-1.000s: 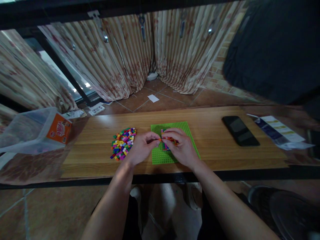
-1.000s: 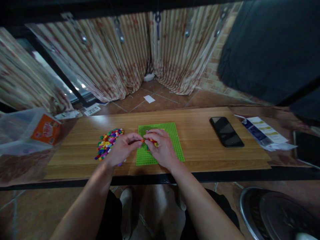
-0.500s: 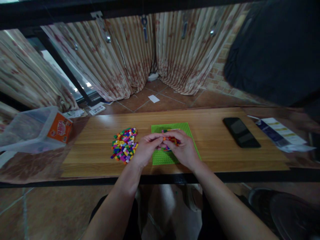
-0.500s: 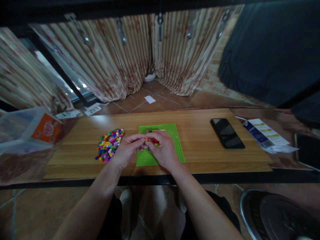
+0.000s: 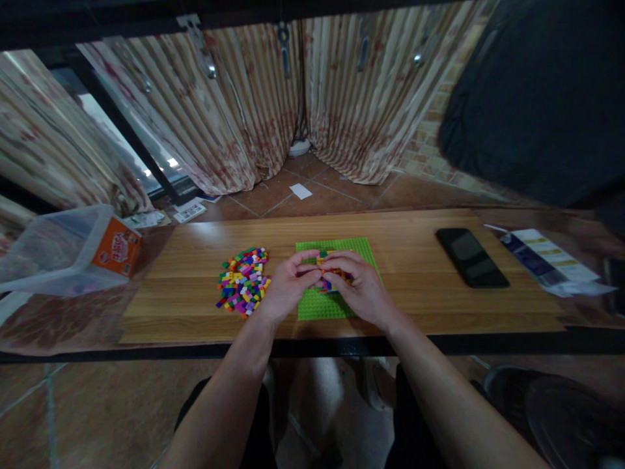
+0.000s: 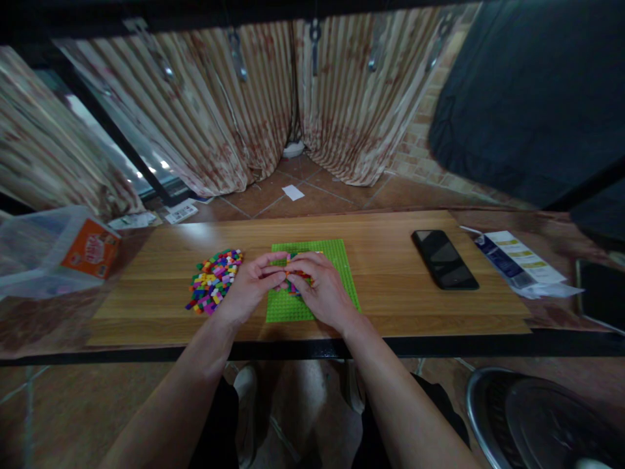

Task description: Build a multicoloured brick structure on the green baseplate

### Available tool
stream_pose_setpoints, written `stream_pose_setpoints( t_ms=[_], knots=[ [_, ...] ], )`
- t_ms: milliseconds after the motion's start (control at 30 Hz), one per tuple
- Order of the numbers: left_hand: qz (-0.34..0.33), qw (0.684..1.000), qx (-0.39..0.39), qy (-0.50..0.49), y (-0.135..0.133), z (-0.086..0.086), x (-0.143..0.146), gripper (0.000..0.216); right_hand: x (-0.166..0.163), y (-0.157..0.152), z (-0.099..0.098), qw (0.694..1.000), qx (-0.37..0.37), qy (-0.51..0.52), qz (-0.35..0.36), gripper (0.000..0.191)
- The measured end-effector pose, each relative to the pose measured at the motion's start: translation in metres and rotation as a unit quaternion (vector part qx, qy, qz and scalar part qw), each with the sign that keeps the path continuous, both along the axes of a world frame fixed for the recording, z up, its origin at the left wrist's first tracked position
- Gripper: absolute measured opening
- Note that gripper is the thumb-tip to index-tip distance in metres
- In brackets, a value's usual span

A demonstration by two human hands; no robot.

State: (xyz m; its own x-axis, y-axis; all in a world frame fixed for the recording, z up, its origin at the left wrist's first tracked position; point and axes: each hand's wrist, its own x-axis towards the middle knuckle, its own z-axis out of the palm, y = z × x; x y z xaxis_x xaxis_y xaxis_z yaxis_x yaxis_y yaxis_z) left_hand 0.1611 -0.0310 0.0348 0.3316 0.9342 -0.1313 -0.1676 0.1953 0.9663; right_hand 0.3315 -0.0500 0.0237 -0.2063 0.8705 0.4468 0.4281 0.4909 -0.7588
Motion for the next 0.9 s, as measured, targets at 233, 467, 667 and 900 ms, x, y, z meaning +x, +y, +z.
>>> stream_pose_setpoints(
  t_ms=[233, 467, 667, 900],
  knots=[
    [0.012, 1.000, 0.011, 0.016, -0.001, 0.002, 0.003, 0.041, 0.003, 0.001, 0.003, 1.000, -0.007, 0.008, -0.008, 0.008],
    [0.080, 0.995, 0.025, 0.053, 0.004, -0.003, 0.000, 0.022, 0.023, 0.005, 0.003, 0.997, 0.001, -0.049, -0.065, 0.007],
    [0.104, 0.991, 0.015, 0.079, 0.007, -0.011, 0.000, 0.017, 0.023, 0.010, -0.007, 0.994, -0.002, -0.084, -0.073, 0.010],
    [0.091, 0.989, 0.024, 0.111, 0.008, -0.017, -0.001, 0.018, 0.019, 0.015, -0.014, 0.992, -0.017, -0.060, -0.108, 0.005]
  ],
)
